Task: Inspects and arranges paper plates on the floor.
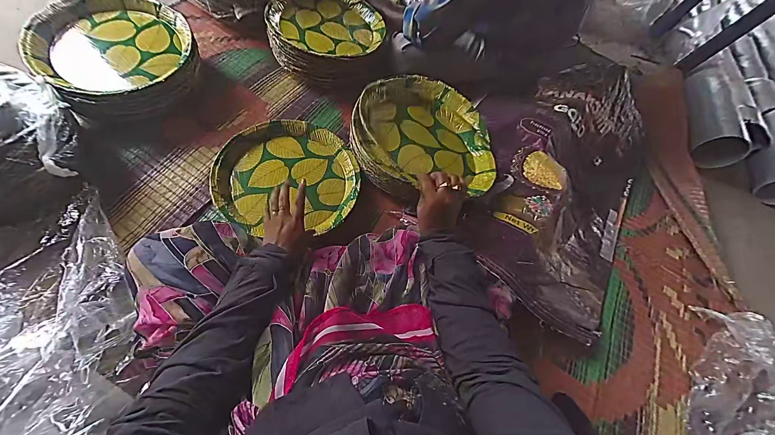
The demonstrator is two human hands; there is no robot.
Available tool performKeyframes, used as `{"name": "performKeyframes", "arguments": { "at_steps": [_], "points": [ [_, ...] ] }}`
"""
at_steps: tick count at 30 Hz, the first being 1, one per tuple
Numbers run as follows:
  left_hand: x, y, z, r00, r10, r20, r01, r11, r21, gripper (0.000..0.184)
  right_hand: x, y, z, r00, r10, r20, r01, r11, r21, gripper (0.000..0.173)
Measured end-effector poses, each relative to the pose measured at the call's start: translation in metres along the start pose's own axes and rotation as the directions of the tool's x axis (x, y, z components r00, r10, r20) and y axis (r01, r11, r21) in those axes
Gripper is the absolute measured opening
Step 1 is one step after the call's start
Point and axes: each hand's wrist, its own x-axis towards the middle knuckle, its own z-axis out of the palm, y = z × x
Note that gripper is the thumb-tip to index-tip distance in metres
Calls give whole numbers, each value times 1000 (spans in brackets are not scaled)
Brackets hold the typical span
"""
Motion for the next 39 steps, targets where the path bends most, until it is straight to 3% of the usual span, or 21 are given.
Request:
{"name": "performKeyframes", "arguments": {
  "at_steps": [1, 3, 4, 5, 7, 9, 10, 13, 16, 18, 21, 25, 27, 28, 30, 32, 33, 34, 35, 37, 39],
  "points": [
    [-3, 4, -2, 971, 116, -209, -104, 992, 68, 85, -1, -5, 1, 993, -68, -96, 70, 997, 20, 25],
    [-3, 11, -3, 775, 364, -517, -234, 925, 299, 56, -5, -19, 3, 970, -223, -102, 233, 967, 100, 33],
    [-3, 16, -4, 702, 440, -560, -244, 887, 391, 45, -7, -27, 4, 953, -296, -59, 302, 940, 157, 37],
    [-6, 21, -5, 689, 480, -543, -252, 861, 441, 43, -9, -36, 6, 934, -358, -9, 351, 910, 220, 39],
    [-15, 27, -6, 827, 417, -376, -271, 883, 385, 52, -13, -51, 15, 903, -424, 62, 392, 876, 279, 39],
    [-10, 18, -5, 971, 195, -138, -171, 970, 171, 35, -16, -54, 25, 902, -414, 121, 374, 891, 259, 39],
    [-4, 10, -8, 997, 78, -6, -77, 990, 115, 29, -16, -52, 27, 912, -369, 177, 327, 917, 228, 51],
    [9, -13, -11, 931, -168, 324, 141, 984, 105, 28, -2, -35, 20, 905, -70, 419, 46, 997, 67, 66],
    [9, -12, -6, 869, -199, 452, 150, 978, 142, 34, 12, -8, 15, 764, 178, 620, -138, 984, -112, 59],
    [10, -7, -6, 856, -212, 472, 136, 972, 189, 37, 16, 1, 17, 725, 211, 655, -148, 977, -151, 50],
    [9, -10, -5, 877, -179, 446, 125, 981, 149, 40, 21, 1, 17, 777, 209, 594, -131, 976, -173, 38],
    [8, -16, -1, 872, -153, 465, 108, 987, 121, 46, 25, -4, 2, 734, 221, 643, -183, 975, -127, 44],
    [4, -10, -2, 920, -123, 371, 98, 991, 86, 66, 22, -3, -6, 754, 192, 628, -179, 980, -86, 43],
    [1, -4, -4, 964, -67, 257, 56, 997, 48, 79, 17, -2, -8, 825, 162, 541, -164, 985, -43, 41],
    [-4, 5, -4, 980, 154, -124, -144, 986, 80, 79, 7, -2, -2, 977, 39, 211, -53, 997, 62, 35],
    [-4, 12, 0, 789, 376, -486, -260, 921, 291, 52, 4, -14, -2, 995, -91, 30, 85, 986, 145, 36],
    [-5, 17, 2, 696, 443, -565, -252, 888, 386, 41, 2, -22, -1, 987, -163, 3, 159, 971, 179, 36],
    [-8, 21, 3, 654, 488, -578, -244, 860, 449, 36, 1, -30, 1, 971, -239, 12, 231, 947, 224, 38],
    [-13, 24, 4, 673, 508, -537, -256, 842, 476, 38, -2, -38, 5, 951, -307, 27, 291, 922, 255, 40],
    [-20, 27, 0, 834, 434, -341, -276, 863, 424, 58, -6, -50, 16, 921, -377, 96, 337, 897, 287, 43],
    [-13, 19, -2, 975, 192, -116, -159, 957, 241, 41, -10, -53, 24, 913, -340, 225, 279, 923, 263, 44]
  ]
}}
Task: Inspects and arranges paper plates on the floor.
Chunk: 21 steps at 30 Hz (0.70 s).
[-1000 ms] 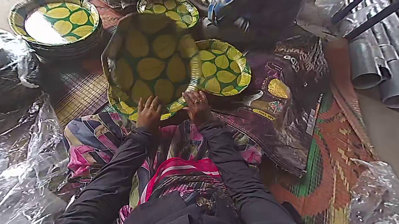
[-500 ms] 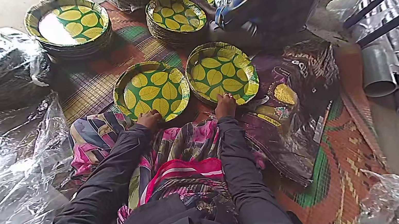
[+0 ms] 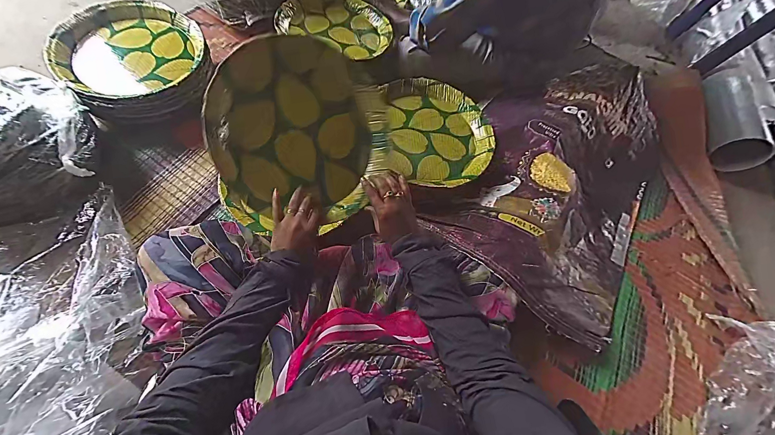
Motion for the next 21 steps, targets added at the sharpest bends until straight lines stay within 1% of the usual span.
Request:
{"name": "performKeyframes", "arguments": {
  "at_steps": [1, 2, 3, 4, 5, 7, 8, 9, 11, 13, 16, 21],
  "points": [
    [5, -7, -1, 975, -129, 183, 139, 989, -42, 38, -1, 2, 1, 996, 66, 55, -66, 998, -8, 48],
    [8, -15, 0, 923, -224, 312, 251, 967, -48, 37, -1, 4, -1, 985, 144, 99, -143, 990, -11, 53],
    [11, -24, 3, 875, -282, 394, 325, 945, -47, 34, -2, 8, -4, 965, 227, 131, -227, 974, -12, 56],
    [12, -31, 6, 837, -308, 452, 369, 928, -51, 30, -3, 13, -8, 939, 307, 156, -308, 951, -19, 57],
    [12, -36, 9, 822, -300, 483, 381, 922, -75, 27, -4, 17, -12, 903, 389, 181, -390, 920, -36, 57],
    [11, -36, 12, 828, -230, 511, 340, 931, -131, 26, -6, 23, -16, 810, 533, 243, -521, 846, -118, 61],
    [11, -34, 14, 834, -170, 525, 297, 940, -166, 26, -8, 25, -17, 768, 581, 271, -558, 814, -163, 63],
    [11, -31, 14, 832, -121, 541, 261, 947, -189, 27, -10, 27, -15, 740, 607, 290, -578, 794, -188, 65],
    [12, -26, 13, 819, -75, 569, 217, 958, -186, 29, -11, 29, -12, 723, 615, 314, -586, 787, -193, 70],
    [13, -26, 11, 817, -65, 573, 209, 960, -188, 30, -12, 29, -8, 716, 619, 323, -585, 785, -204, 74],
    [12, -28, 13, 828, -54, 557, 204, 956, -211, 30, -12, 29, -5, 705, 628, 329, -602, 775, -190, 75],
    [13, -28, 14, 818, -59, 572, 206, 959, -196, 32, -14, 29, -5, 698, 631, 339, -605, 772, -193, 75]
  ]
}}
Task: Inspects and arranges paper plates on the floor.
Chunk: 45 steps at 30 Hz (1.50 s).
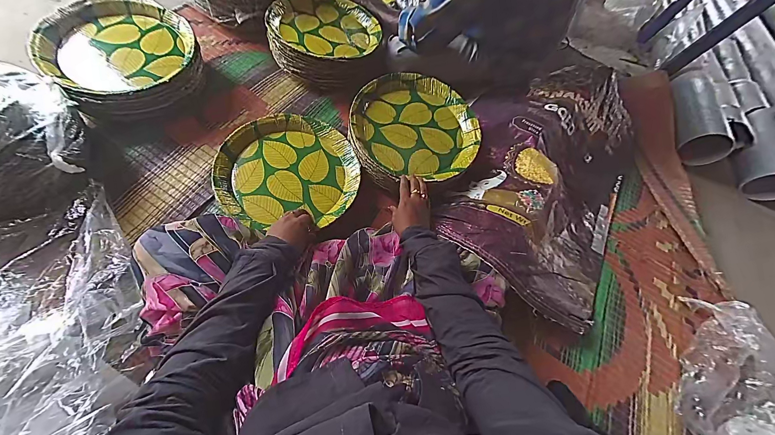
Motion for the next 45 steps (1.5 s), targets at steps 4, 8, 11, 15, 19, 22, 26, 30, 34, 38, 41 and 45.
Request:
{"name": "performKeyframes", "arguments": {
  "at_steps": [4, 8, 11, 15, 19, 22, 26, 30, 34, 38, 41, 45],
  "points": [
    [0, 1, -1, 1000, -9, 18, 9, 1000, 2, 32, -1, 0, 2, 1000, -3, -5, 3, 1000, -2, 75],
    [0, 1, 0, 1000, -13, 13, 13, 1000, 0, 32, -2, 2, 3, 1000, -16, -18, 16, 1000, 4, 74],
    [-1, 2, -2, 999, -18, 29, 18, 1000, 4, 33, -2, 2, 3, 1000, -24, -21, 24, 1000, 14, 73],
    [-1, 1, -1, 1000, -15, 24, 14, 1000, 8, 32, -2, 2, 4, 999, -19, -31, 19, 1000, 12, 73],
    [0, 0, 0, 999, -21, 26, 21, 1000, 13, 32, -2, 2, 4, 1000, -21, -24, 21, 1000, 5, 74],
    [0, 1, 0, 999, -27, 30, 26, 1000, 12, 33, -3, 1, 3, 1000, -16, -17, 16, 1000, 3, 74],
    [0, 0, 0, 1000, -15, 20, 15, 1000, 13, 33, -4, 1, 0, 999, -24, -27, 25, 1000, 19, 72],
    [0, -1, 0, 1000, -16, 25, 16, 1000, 15, 33, -4, 0, 0, 999, -19, -25, 20, 1000, 17, 72],
    [-1, 0, 0, 1000, -15, 20, 15, 1000, 16, 33, -4, 1, 1, 999, -21, -31, 21, 1000, 15, 72],
    [-1, 0, 0, 1000, -14, 25, 14, 1000, 12, 33, -3, 1, 3, 999, -19, -36, 19, 1000, 1, 73],
    [-1, 0, 0, 1000, -12, 25, 12, 1000, 9, 33, -3, 1, 3, 999, -21, -34, 21, 1000, 9, 72],
    [1, -2, 1, 1000, -5, 23, 4, 1000, 12, 34, -4, 0, 2, 999, -18, -28, 18, 1000, 1, 72]
  ]
}}
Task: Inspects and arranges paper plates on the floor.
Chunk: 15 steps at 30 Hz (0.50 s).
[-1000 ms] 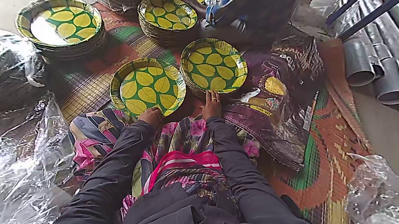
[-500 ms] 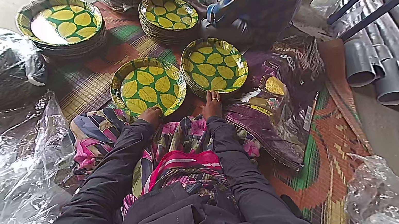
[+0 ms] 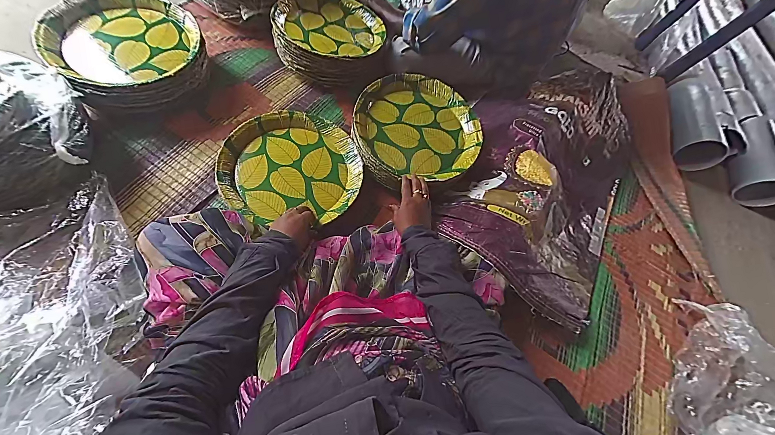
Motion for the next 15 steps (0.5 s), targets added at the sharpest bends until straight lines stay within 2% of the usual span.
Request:
{"name": "performKeyframes", "arguments": {
  "at_steps": [15],
  "points": [
    [1, 2, -2, 1000, -1, 19, 1, 1000, 1, 35, -1, -1, -1, 1000, 0, 7, 0, 1000, -4, 71]
  ]
}}
